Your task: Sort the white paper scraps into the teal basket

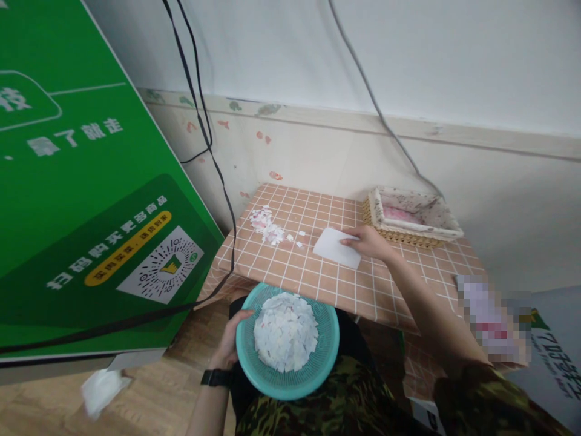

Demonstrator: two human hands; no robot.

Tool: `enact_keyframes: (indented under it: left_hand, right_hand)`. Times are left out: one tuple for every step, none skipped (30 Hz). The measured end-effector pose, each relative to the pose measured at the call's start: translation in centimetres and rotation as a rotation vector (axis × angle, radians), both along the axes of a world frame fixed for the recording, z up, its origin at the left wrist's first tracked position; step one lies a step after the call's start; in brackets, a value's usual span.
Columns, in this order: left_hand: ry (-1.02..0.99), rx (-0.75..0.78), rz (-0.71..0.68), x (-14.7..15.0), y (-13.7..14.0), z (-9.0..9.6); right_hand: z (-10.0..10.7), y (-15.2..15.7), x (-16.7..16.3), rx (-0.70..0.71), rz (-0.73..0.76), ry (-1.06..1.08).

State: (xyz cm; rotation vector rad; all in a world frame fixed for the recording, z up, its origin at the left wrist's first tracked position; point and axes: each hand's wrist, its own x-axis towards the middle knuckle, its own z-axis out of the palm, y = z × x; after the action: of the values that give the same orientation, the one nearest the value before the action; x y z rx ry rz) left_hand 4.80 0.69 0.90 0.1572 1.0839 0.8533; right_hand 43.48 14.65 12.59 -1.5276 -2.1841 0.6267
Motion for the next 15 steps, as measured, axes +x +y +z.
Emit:
enact_keyframes:
  left_hand:
    - [0.005,0.001,0.003,0.0,0.0,0.0]
    - [0.009,0.004,0.005,0.0,0.0,0.1]
    - [0.012,0.006,0.005,0.0,-0.1,0.1]
    - [0.014,0.009,0.004,-0.1,-0.1,0.1]
    - [0.015,0.014,0.004,-0.1,-0.1,0.1]
    - [0.014,0.021,0.005,-0.1,-0.1,0.1]
    - [0.012,0.026,0.004,-0.1,0.0,0.1]
    - [0.007,0.031,0.002,-0.2,0.0,0.1]
    - [0.002,0.033,-0.002,-0.1,0.0,0.2]
    - [-0.003,0.033,-0.005,-0.1,0.0,0.2]
    - [-0.005,0.032,-0.006,-0.1,0.1,0.3]
    - [-0.004,0.031,-0.005,-0.1,0.1,0.4]
    - [-0.003,0.031,-0.003,0.0,0.1,0.5]
    - [0.000,0.028,-0.003,0.0,0.1,0.6]
    - [0.001,0.023,-0.005,0.0,0.0,0.7]
  right_hand:
    - [0.0,0.9,0.1,0.019,-0.014,-0.010]
    - [0.1,1.7,0.1,0.032,-0.026,-0.019]
    - [0.3,2.2,0.1,0.046,-0.040,-0.028]
    - [0.4,2.5,0.0,0.058,-0.048,-0.036]
    - [0.6,2.6,-0.3,0.069,-0.049,-0.039]
    - [0.8,2.6,-0.7,0.086,-0.047,-0.038]
    - [0.9,2.4,-1.2,0.109,-0.045,-0.033]
    - [1.0,2.1,-1.9,0.132,-0.039,-0.028]
    - [1.1,1.9,-2.6,0.154,-0.030,-0.025]
    - [1.2,1.6,-3.4,0.174,-0.023,-0.025]
    - [1.4,1.4,-4.2,0.187,-0.012,-0.030]
    - [1.5,1.2,-4.9,0.194,0.005,-0.041]
    - [1.6,1.1,-5.5,0.199,0.026,-0.057]
    - [1.8,1.0,-6.0,0.203,0.046,-0.079]
    - [1.9,0.9,-6.2,0.210,0.059,-0.106]
